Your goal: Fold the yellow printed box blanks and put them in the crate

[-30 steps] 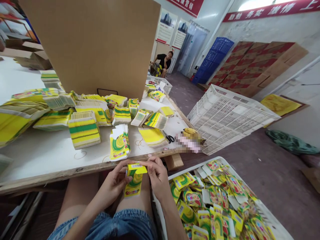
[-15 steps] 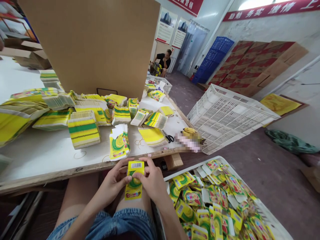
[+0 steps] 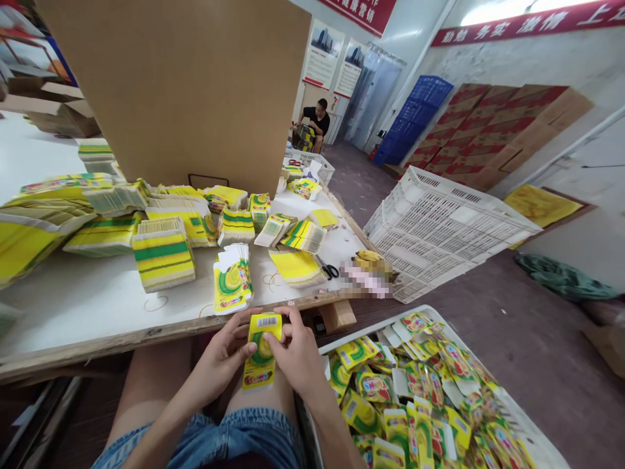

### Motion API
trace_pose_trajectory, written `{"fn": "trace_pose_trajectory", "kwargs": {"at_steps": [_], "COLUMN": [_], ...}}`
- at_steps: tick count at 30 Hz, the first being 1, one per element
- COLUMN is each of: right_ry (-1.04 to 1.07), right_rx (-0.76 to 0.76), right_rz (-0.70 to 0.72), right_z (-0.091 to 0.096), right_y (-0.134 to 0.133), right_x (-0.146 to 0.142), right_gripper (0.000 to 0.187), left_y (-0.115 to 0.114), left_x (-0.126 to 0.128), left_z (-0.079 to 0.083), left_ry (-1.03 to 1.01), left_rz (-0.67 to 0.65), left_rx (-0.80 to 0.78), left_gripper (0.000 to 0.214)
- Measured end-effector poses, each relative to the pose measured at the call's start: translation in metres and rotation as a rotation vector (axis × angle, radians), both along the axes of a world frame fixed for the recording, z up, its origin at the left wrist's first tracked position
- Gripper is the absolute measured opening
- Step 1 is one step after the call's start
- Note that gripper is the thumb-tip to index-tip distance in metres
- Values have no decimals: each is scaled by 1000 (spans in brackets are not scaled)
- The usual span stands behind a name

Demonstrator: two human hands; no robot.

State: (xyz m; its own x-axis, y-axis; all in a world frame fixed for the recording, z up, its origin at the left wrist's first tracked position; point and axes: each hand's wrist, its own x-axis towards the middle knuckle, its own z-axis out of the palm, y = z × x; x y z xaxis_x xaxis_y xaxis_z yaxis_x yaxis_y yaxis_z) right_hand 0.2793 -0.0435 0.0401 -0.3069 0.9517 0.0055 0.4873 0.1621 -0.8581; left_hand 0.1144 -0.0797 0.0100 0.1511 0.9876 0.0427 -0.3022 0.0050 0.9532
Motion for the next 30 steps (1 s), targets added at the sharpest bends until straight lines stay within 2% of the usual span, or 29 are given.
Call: {"fn": "trace_pose_trajectory", "kwargs": {"at_steps": [3,6,10,16,19,21,23,24,26,30], "right_ry": [153,276,449,453,189,-86,-257,-286,-264,-154], "right_rx": [-39,-11,-125,-126,30,213,334,347,281,69], "right_rz": [61,-11,-66,-81,-119,-213,-294,-307,-270,-128], "right_z": [-2,-5,-7,-4,9,19,26,28,26,11], "right_y": [2,5,6,2,1,1,1,0,-1,0], "right_x": [7,10,8,7,25,44,61,66,67,40], "right_gripper": [32,26,27,27,21,15,11,12,15,14], "left_y": [0,0,-2,-5,-1,5,14,19,28,36], "left_x": [-1,-2,0,13,13,6,-6,-13,-26,-41], "left_z": [3,7,7,-3,-5,-8,-14,-19,-31,-47], "left_ry": [-47,-78,-103,-27,158,390,650,761,914,987], "left_rz": [3,-39,-66,-22,45,190,382,462,555,579], "left_rx": [-22,-20,-31,-9,73,179,282,312,312,316], "left_gripper": [60,59,55,49,47,44,46,49,49,33]}}
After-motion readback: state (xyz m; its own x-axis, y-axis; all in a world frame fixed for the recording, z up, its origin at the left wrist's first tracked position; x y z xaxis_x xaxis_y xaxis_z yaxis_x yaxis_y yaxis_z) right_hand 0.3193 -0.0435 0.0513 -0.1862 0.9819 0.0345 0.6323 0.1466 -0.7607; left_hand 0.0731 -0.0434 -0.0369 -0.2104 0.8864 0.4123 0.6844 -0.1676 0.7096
